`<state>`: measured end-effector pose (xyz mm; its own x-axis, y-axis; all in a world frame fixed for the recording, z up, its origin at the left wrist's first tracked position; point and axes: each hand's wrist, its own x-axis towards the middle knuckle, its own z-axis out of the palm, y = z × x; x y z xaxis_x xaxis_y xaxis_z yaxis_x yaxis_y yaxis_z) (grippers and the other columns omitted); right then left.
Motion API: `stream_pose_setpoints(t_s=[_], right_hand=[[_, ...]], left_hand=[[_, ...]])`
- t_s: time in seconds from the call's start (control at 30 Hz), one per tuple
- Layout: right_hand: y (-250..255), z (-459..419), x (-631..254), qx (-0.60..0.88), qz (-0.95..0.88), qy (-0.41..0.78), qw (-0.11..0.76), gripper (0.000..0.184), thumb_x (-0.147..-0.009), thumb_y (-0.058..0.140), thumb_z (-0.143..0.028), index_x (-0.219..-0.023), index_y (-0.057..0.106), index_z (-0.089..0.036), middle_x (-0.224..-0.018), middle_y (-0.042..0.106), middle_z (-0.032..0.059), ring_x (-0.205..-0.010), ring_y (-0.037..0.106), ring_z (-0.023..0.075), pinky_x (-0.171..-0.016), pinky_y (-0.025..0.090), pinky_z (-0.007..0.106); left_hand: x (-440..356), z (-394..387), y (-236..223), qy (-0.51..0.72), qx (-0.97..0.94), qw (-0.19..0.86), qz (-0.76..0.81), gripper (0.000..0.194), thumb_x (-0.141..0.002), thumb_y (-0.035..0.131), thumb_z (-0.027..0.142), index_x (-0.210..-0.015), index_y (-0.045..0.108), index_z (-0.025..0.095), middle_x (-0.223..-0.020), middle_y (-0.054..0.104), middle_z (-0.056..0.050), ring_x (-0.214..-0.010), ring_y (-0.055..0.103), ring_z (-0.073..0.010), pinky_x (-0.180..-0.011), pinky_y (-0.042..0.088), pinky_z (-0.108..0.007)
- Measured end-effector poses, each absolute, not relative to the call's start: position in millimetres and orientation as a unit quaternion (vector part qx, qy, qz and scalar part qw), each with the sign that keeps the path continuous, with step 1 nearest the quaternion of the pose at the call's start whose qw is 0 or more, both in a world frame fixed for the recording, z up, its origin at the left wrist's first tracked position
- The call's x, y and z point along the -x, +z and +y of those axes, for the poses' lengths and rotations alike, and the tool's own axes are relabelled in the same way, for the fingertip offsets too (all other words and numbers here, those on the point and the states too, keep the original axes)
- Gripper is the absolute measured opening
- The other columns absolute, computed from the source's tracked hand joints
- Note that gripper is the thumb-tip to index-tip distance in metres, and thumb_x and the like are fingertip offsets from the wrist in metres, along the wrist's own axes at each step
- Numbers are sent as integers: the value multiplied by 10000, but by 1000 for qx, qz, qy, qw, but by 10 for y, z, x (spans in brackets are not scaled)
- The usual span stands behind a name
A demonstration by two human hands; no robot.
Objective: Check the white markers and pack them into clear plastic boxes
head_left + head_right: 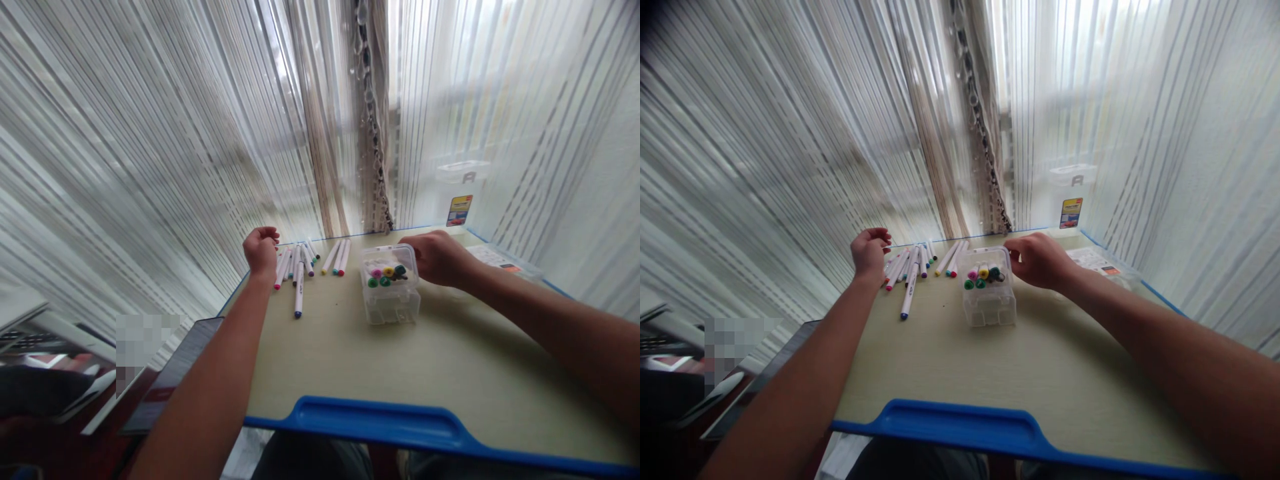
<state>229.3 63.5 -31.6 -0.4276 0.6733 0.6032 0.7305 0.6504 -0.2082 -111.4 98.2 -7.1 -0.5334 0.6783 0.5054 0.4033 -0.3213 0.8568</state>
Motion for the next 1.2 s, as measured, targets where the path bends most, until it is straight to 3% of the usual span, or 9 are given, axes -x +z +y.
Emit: stream_pose_setpoints(t_s=[0.23,0.43,0.6,1.2], right_hand=[[-310,639,-2305,411,-848,-46,332,179,-705,500,-217,-550,411,-231,-491,495,11,-476,363,136,-556,274,294],[-313,642,-2300,410,-850,-32,331,182,-718,510,-229,-553,434,-222,-501,524,18,-475,383,130,-556,280,291],[-295,620,-2292,416,-850,-33,322,191,-723,510,-221,-549,433,-219,-505,541,24,-480,398,131,-548,275,285],[-287,620,-2291,417,-853,-38,312,177,-705,510,-199,-554,422,-221,-504,538,17,-477,384,127,-544,284,273]], left_hand=[[947,907,-231,463,-639,44,612,166,-699,607,81,-758,718,189,-793,754,-47,-771,693,-196,-845,547,-351],[729,816,-319,309,-757,12,576,173,-795,666,198,-921,782,213,-893,793,-45,-860,723,-208,-917,545,-341],[665,809,-357,246,-787,-23,565,253,-852,629,250,-1044,791,212,-962,803,-76,-1007,711,-288,-1049,474,-463],[650,803,-406,178,-796,-64,576,321,-851,666,322,-1136,752,204,-946,807,-85,-1024,702,-323,-957,492,-451]])
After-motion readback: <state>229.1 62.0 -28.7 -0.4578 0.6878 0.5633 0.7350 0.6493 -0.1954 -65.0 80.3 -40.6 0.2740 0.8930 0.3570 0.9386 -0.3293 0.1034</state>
